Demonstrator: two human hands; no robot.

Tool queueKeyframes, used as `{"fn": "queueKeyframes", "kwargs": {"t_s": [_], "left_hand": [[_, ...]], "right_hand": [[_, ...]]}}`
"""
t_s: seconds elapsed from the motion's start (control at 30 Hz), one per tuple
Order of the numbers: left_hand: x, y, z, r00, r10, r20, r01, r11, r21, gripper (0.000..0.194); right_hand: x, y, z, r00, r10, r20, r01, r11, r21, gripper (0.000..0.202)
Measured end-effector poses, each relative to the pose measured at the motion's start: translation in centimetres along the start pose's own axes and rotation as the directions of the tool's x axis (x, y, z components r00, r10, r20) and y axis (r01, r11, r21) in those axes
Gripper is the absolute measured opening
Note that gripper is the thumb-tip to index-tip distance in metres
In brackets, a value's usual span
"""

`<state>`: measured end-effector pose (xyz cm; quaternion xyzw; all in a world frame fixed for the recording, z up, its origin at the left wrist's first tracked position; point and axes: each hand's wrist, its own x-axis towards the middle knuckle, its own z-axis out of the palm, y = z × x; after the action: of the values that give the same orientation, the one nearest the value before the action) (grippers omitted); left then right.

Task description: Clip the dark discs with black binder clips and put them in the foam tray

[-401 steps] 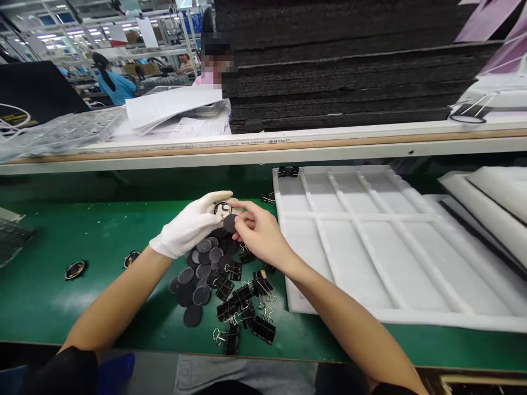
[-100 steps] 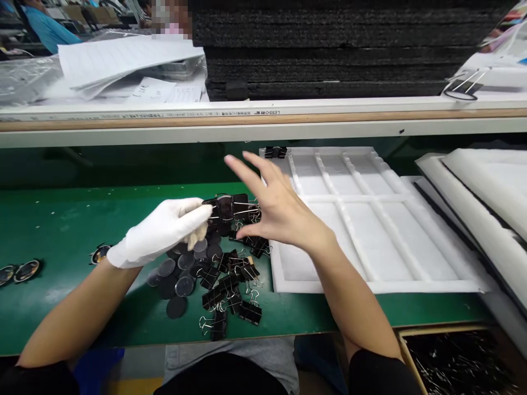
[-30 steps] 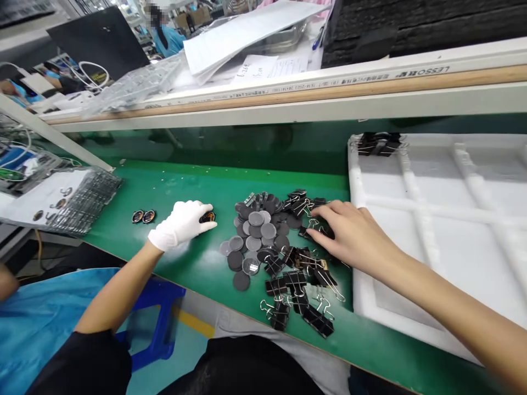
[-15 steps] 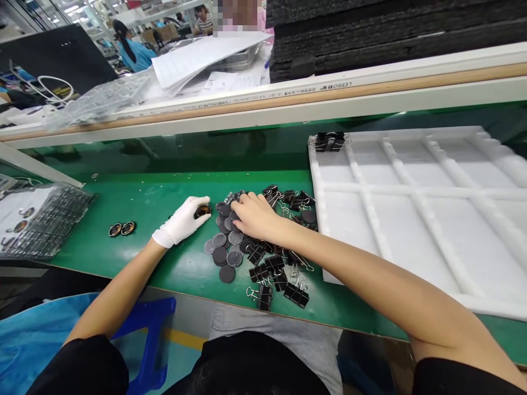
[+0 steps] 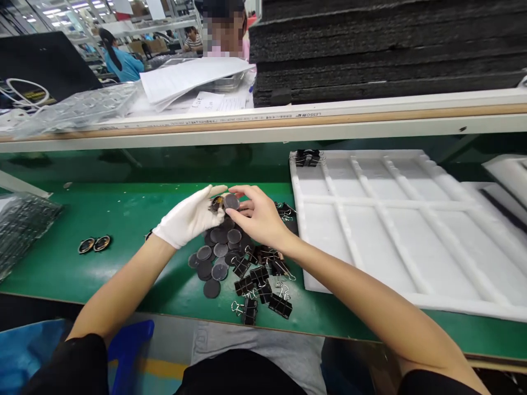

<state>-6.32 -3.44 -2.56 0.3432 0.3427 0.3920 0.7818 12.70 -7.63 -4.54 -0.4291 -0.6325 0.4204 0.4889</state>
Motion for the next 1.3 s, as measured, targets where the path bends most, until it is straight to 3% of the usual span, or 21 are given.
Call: {"fn": "queueKeyframes", "kwargs": {"t_s": [0.1, 0.2, 0.27, 0.37, 0.5, 0.63, 0.7, 0.77, 0.87, 0.97, 1.1, 1.2, 1.3], "left_hand": [[1.1, -0.2, 2.9, 1.0, 0.004, 0.02, -0.004, 0.999, -0.033, 0.026], [1.8, -0.6, 4.4, 0.992, 0.115, 0.048, -0.12, 0.987, 0.11, 0.047], [2.0, -0.9, 4.7, 0.979, 0.163, 0.121, -0.188, 0.954, 0.235, 0.061], [2.1, -1.2, 4.7, 0.945, 0.21, 0.252, -0.294, 0.881, 0.371, 0.066], [1.8, -1.2, 4.0, 0.906, 0.216, 0.365, -0.389, 0.765, 0.512, 0.068], [1.8, -0.9, 3.3, 0.895, 0.137, 0.425, -0.347, 0.812, 0.469, 0.067], [1.9, -0.9, 3.3, 0.906, 0.123, 0.405, -0.315, 0.835, 0.451, 0.062], [1.9, -1.0, 3.7, 0.918, 0.12, 0.378, -0.302, 0.829, 0.471, 0.057], [1.7, -1.3, 4.5, 0.931, 0.114, 0.347, -0.295, 0.796, 0.529, 0.055], [1.6, -1.9, 5.1, 0.954, 0.148, 0.261, -0.276, 0.774, 0.57, 0.056], [1.5, -2.4, 5.3, 0.967, 0.171, 0.191, -0.253, 0.76, 0.599, 0.056], [1.4, -2.4, 5.3, 0.973, 0.17, 0.159, -0.232, 0.748, 0.622, 0.055], [1.4, -2.0, 5.2, 0.976, 0.188, 0.113, -0.213, 0.694, 0.687, 0.055]], "right_hand": [[-0.4, -0.7, -1.6, 0.993, -0.055, -0.1, 0.046, 0.994, -0.096, 0.035], [-0.9, -1.5, -3.3, 0.961, -0.223, -0.165, 0.164, 0.937, -0.31, 0.032], [-1.3, -1.8, -4.1, 0.92, -0.356, -0.161, 0.262, 0.868, -0.421, 0.029], [-1.5, -1.6, -4.7, 0.856, -0.503, -0.117, 0.384, 0.771, -0.508, 0.021], [-1.4, -0.5, -4.9, 0.814, -0.581, 0.013, 0.483, 0.665, -0.569, 0.019], [-1.3, 0.3, -5.0, 0.81, -0.562, 0.168, 0.497, 0.506, -0.705, 0.024], [-1.3, 0.4, -4.9, 0.821, -0.557, 0.124, 0.475, 0.547, -0.689, 0.022], [-1.4, 0.3, -4.6, 0.842, -0.54, -0.014, 0.425, 0.678, -0.599, 0.019], [-1.4, 0.2, -4.3, 0.915, -0.352, -0.199, 0.242, 0.871, -0.428, 0.038], [-1.3, 0.1, -4.6, 0.977, -0.112, -0.18, 0.06, 0.961, -0.27, 0.049], [-1.1, -0.1, -5.3, 0.988, 0.106, -0.109, -0.121, 0.984, -0.134, 0.037], [-1.0, -0.2, -5.5, 0.989, 0.138, -0.051, -0.142, 0.985, -0.1, 0.034], [-1.1, -0.3, -5.2, 0.991, 0.082, -0.103, -0.09, 0.993, -0.082, 0.026]]}}
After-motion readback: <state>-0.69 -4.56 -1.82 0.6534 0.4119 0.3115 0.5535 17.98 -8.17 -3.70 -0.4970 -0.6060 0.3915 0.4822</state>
